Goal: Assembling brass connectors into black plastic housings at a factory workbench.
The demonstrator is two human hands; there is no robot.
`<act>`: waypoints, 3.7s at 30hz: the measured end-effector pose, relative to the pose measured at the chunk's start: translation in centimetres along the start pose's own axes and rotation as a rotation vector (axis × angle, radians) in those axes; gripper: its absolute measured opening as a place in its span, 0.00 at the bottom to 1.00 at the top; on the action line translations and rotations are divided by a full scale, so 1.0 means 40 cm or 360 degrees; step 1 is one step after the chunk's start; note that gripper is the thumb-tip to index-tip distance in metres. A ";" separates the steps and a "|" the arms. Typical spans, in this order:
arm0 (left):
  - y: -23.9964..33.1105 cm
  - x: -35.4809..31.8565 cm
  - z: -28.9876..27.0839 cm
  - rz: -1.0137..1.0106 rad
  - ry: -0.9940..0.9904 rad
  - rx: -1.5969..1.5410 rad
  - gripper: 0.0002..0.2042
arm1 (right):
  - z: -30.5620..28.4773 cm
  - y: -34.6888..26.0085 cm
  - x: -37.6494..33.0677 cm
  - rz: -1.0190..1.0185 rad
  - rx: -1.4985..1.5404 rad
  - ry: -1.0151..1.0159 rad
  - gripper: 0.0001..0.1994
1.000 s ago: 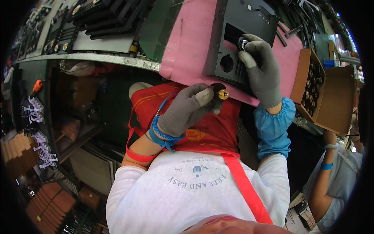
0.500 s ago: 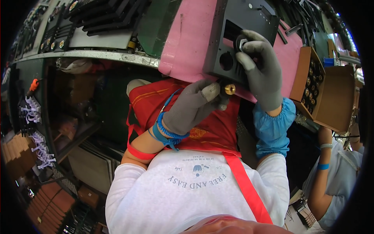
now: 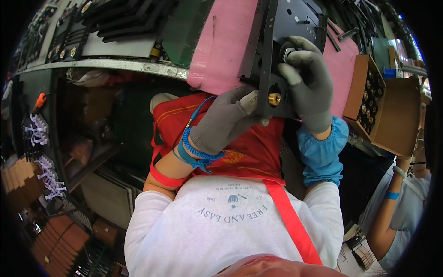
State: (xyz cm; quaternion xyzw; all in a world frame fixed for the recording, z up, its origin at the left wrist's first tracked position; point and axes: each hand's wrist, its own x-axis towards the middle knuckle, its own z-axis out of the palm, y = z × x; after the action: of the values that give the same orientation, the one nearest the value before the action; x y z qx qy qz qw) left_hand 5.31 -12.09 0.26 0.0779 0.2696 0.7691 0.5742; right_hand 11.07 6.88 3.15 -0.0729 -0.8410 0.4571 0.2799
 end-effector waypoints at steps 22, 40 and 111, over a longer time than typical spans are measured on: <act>0.006 -0.020 -0.028 0.0068 0.0012 -0.0263 0.26 | 0.027 -0.042 -0.018 -0.0170 -0.0406 -0.0076 0.09; 0.048 -0.026 0.039 -0.0017 0.0174 0.0295 0.27 | -0.065 -0.094 -0.038 -0.0602 -0.0485 -0.0653 0.15; 0.031 -0.016 0.045 0.0084 0.0434 0.0573 0.21 | -0.106 -0.095 -0.058 -0.0387 -0.0752 -0.0499 0.21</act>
State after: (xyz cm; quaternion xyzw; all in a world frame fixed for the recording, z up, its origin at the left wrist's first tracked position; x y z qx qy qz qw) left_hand 5.25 -12.35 2.52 0.0815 0.4754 0.7268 0.4891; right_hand 15.78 6.93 7.08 0.0365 -0.9595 0.2178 0.1747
